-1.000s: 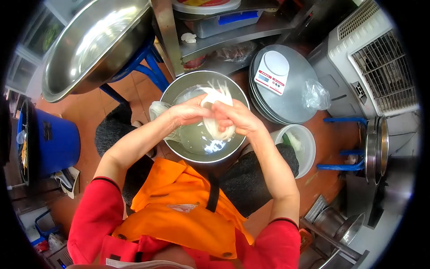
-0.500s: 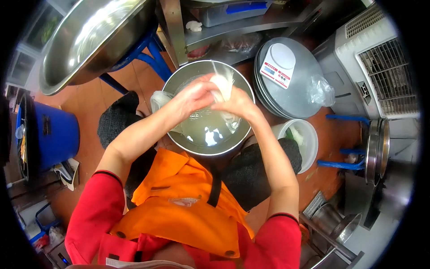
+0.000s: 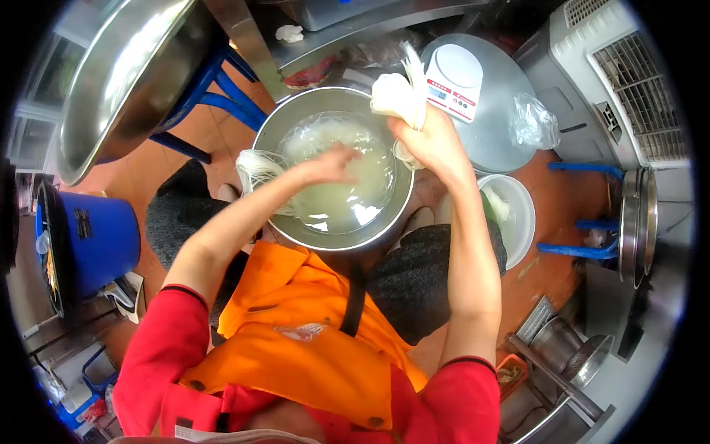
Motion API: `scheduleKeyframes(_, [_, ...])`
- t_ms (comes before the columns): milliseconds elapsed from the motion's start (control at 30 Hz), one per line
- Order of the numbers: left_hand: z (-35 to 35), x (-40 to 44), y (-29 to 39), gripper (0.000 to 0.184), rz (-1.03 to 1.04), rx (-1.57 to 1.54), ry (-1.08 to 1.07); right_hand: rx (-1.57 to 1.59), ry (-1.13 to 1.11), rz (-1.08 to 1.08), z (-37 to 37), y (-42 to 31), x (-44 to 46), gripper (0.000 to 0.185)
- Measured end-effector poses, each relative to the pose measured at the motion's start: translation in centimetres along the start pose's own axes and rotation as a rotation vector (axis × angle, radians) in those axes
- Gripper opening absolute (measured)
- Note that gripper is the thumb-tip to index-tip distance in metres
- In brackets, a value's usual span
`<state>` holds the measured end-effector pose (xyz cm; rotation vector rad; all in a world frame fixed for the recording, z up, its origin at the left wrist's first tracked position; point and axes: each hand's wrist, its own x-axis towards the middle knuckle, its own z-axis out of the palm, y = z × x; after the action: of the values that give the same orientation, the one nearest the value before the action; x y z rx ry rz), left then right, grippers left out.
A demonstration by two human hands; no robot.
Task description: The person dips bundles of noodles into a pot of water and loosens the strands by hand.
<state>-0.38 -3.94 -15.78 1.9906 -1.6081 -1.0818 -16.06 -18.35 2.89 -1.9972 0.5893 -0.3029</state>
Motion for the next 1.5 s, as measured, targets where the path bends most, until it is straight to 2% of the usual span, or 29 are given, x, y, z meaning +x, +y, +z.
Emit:
scheduleKeyframes(67, [3.4,0.8,1.1,0.082,-0.112,0.134,-0.065,0.095,-0.019,0.035,-0.4,0.3,-0.4,0.025])
scheduleKeyframes(167, [6.4,3.2,1.4,0.086,-0.164,0.342,-0.042,-0.058,-0.015,0.09,-0.7,-1.0,-0.8,0.024])
scheduleKeyframes(300, [12.2,6.8,0.9,0.061,-0.142,0.425,0.129,-0.058,-0.011,0.072,-0.9,-0.3,-1.0,0.031])
scheduleKeyframes(367, [11.9,7.1,1.8,0.048,-0.177,0.484,-0.039,-0.076,-0.027,0.073,-0.7,-0.1,-0.7,0.031])
scheduleKeyframes(467, [9.2,3.1,5.6,0.042,-0.173,0.249,-0.175,-0.078,-0.065,0.111,-0.2,-0.6,-0.5,0.032])
scheduleKeyframes(600, [7.6,-0.6,5.9,0.033,-0.076,0.199,-0.08,-0.143,-0.087,0.045,0.9,0.1,-0.6,0.034])
scheduleKeyframes(667, [4.4,-1.3,5.4,0.03,-0.079,0.078,-0.117,-0.119,-0.109,0.05,1.4,0.4,-0.8,0.036])
scheduleKeyframes(767, [-1.1,-4.4,6.2,0.028,0.019,-0.074,-0.015,-0.113,-0.173,0.073,2.4,1.5,-1.1,0.039])
scheduleKeyframes(800, [-2.9,-5.1,6.8,0.028,0.037,-0.093,-0.007,-0.08,-0.217,0.104,2.7,2.1,-1.0,0.038])
scheduleKeyframes(900, [-6.6,-6.7,8.4,0.029,0.121,-0.093,0.063,0.395,-0.336,0.273,3.9,2.1,-1.7,0.035])
scheduleKeyframes(967, [-8.3,-7.7,9.4,0.03,0.14,-0.069,0.131,0.598,-0.382,0.307,5.0,1.6,-2.1,0.043])
scheduleKeyframes(1033, [-9.7,-8.7,10.2,0.031,0.113,-0.046,0.199,0.725,-0.351,0.303,5.4,0.7,-2.6,0.047])
scheduleKeyframes(1067, [-10.3,-9.1,10.8,0.029,0.063,-0.082,0.218,0.724,-0.341,0.278,5.5,0.0,-2.9,0.047])
scheduleKeyframes(1167, [-10.7,-8.7,9.8,0.031,0.11,0.034,0.264,0.692,-0.33,0.23,5.6,-1.7,-3.2,0.047])
scheduleKeyframes(1267, [-11.0,-8.6,8.9,0.034,0.255,-0.112,0.264,0.591,-0.333,0.198,4.9,-2.4,-2.8,0.044])
scheduleKeyframes(1367, [-12.1,-10.9,9.8,0.04,0.224,-0.364,0.156,0.48,-0.297,0.194,3.3,-4.7,-2.7,0.039])
scheduleKeyframes(1467, [-10.6,-9.8,9.3,0.041,0.355,-0.664,0.181,0.355,-0.32,0.119,1.9,-8.3,-2.2,0.033])
scheduleKeyframes(1500, [-10.4,-9.7,9.7,0.041,0.418,-0.862,0.134,0.303,-0.338,0.117,1.4,-9.2,-1.9,0.033])
